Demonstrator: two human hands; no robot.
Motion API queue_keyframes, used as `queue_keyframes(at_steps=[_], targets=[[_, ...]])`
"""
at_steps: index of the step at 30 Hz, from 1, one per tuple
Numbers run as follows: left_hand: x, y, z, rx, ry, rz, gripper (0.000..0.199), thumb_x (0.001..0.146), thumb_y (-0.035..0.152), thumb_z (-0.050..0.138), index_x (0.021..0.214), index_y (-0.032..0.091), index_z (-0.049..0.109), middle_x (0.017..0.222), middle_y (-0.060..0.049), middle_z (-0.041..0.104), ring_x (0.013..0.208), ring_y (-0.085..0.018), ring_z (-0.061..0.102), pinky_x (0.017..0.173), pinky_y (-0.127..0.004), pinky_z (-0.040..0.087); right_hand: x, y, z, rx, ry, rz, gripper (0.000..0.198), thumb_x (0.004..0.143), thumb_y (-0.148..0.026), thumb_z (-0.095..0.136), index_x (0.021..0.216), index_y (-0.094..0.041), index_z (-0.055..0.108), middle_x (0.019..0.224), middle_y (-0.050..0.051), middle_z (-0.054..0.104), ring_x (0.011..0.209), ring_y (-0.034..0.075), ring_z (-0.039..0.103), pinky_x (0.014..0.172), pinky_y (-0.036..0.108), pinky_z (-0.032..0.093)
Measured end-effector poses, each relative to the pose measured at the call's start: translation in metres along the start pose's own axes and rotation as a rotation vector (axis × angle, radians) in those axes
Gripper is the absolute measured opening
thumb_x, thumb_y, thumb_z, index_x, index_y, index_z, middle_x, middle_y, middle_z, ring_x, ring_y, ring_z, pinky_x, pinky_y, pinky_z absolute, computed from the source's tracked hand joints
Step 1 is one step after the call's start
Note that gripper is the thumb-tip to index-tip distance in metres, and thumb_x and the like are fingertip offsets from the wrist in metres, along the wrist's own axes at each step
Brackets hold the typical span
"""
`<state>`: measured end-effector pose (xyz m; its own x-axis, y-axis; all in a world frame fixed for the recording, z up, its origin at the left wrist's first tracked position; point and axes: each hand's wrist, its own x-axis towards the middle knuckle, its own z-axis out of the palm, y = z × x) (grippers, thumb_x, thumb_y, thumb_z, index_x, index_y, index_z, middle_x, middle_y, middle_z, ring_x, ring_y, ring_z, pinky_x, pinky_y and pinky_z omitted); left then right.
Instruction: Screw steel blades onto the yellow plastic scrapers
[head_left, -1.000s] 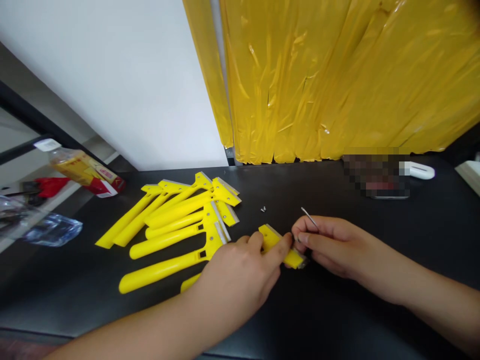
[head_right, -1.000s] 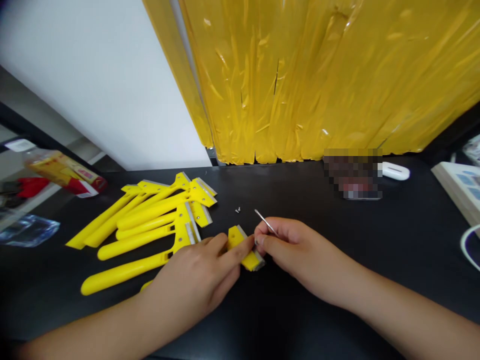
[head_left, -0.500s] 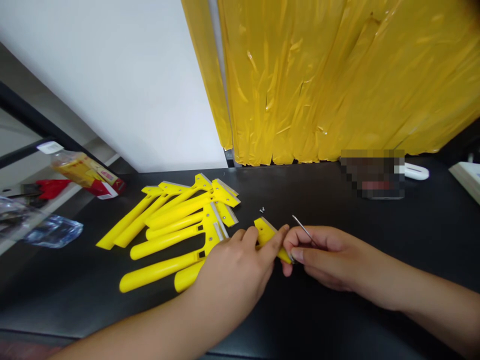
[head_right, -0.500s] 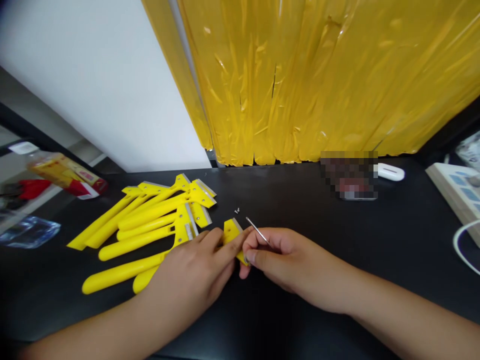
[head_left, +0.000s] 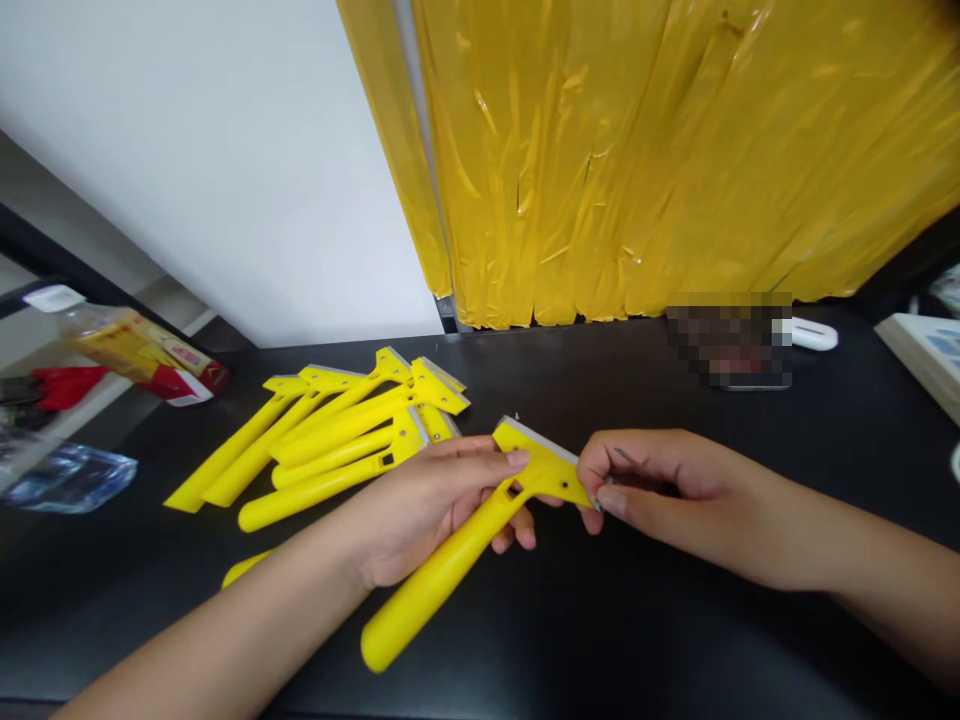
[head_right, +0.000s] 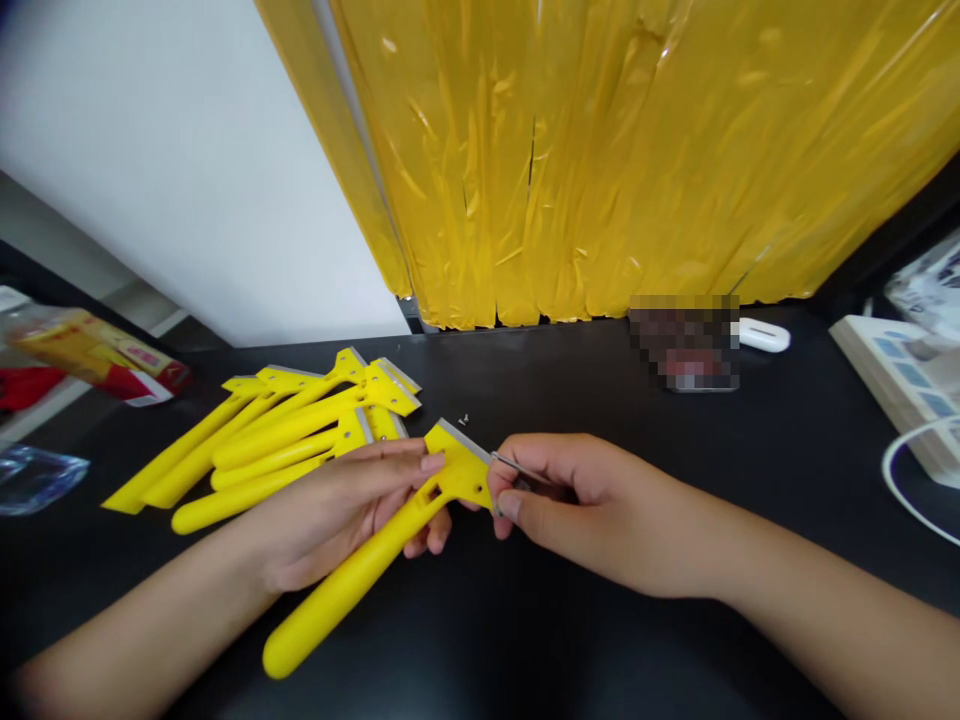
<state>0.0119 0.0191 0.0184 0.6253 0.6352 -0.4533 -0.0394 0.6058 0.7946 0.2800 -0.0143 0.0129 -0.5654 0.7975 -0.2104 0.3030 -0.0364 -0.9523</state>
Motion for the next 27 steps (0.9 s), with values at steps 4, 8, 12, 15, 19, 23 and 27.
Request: queue_keyframes(at_steps=[4, 8, 12, 15, 19, 23, 27], targets=[[0.004, -0.011, 0.004, -0.057, 0.014, -0.003, 0.023, 0.099, 0.033, 0.082, 0.099, 0.011, 0.078, 0.072, -0.009, 0.076, 0.063, -0.013, 0.07, 0.055, -0.017, 0.05, 0.0, 0.002, -0.002, -0.001, -0.018, -0.011, 0.029, 0.11, -0.049, 0.057, 0.098, -0.025, 0.069, 0.095, 0.001, 0.063, 0.089, 0.019, 0.055, 0.077, 0.032, 0.04], [0.006, -0.019, 0.008, -0.094, 0.062, 0.04, 0.024, 0.097, 0.034, 0.083, 0.1, 0.011, 0.078, 0.071, -0.009, 0.075, 0.059, -0.012, 0.066, 0.054, -0.018, 0.049, 0.002, 0.003, -0.004, 0.012, -0.003, -0.01, 0.033, 0.11, -0.054, 0.058, 0.101, -0.025, 0.072, 0.099, 0.003, 0.069, 0.091, 0.019, 0.059, 0.078, 0.032, 0.042], [0.006, -0.019, 0.012, -0.084, 0.122, 0.165, 0.021, 0.097, 0.032, 0.083, 0.095, 0.012, 0.077, 0.072, -0.007, 0.075, 0.057, -0.011, 0.063, 0.053, -0.018, 0.047, 0.008, 0.003, -0.001, 0.107, 0.128, -0.052, 0.034, 0.103, -0.057, 0.07, 0.101, -0.023, 0.077, 0.102, 0.005, 0.075, 0.091, 0.019, 0.062, 0.077, 0.031, 0.045], [0.006, -0.019, 0.012, -0.067, 0.182, 0.242, 0.022, 0.098, 0.034, 0.082, 0.099, 0.012, 0.078, 0.084, -0.009, 0.078, 0.059, -0.011, 0.063, 0.054, -0.02, 0.047, 0.015, 0.006, 0.002, 0.287, 0.258, -0.04, 0.036, 0.095, -0.057, 0.08, 0.094, -0.022, 0.074, 0.069, -0.002, 0.06, 0.059, 0.011, 0.047, 0.053, 0.026, 0.034], [0.005, -0.022, 0.012, -0.069, 0.228, 0.279, 0.026, 0.098, 0.037, 0.081, 0.098, 0.011, 0.079, 0.078, -0.008, 0.075, 0.057, -0.011, 0.06, 0.054, -0.02, 0.045, 0.023, 0.013, 0.004, 0.52, 0.39, 0.019, 0.036, 0.09, -0.053, 0.084, 0.096, -0.021, 0.07, 0.057, -0.009, 0.048, 0.044, 0.006, 0.021, 0.042, 0.025, 0.013], [0.003, -0.025, 0.016, -0.103, 0.218, 0.278, 0.022, 0.097, 0.035, 0.082, 0.098, 0.014, 0.076, 0.073, -0.005, 0.072, 0.059, -0.012, 0.06, 0.054, -0.02, 0.045, 0.026, 0.015, 0.007, 0.523, 0.411, 0.092, 0.035, 0.087, -0.05, 0.087, 0.091, -0.018, 0.072, 0.054, -0.008, 0.051, 0.043, 0.004, 0.022, 0.041, 0.023, 0.012], [0.002, -0.027, 0.019, -0.125, 0.16, 0.265, 0.019, 0.1, 0.033, 0.078, 0.105, 0.015, 0.074, 0.074, -0.006, 0.073, 0.059, -0.012, 0.06, 0.053, -0.02, 0.044, 0.025, 0.014, 0.015, 0.622, 0.237, 0.129, 0.033, 0.086, -0.044, 0.089, 0.09, -0.017, 0.072, 0.075, 0.001, 0.073, 0.042, 0.002, 0.027, 0.041, 0.021, 0.015]])
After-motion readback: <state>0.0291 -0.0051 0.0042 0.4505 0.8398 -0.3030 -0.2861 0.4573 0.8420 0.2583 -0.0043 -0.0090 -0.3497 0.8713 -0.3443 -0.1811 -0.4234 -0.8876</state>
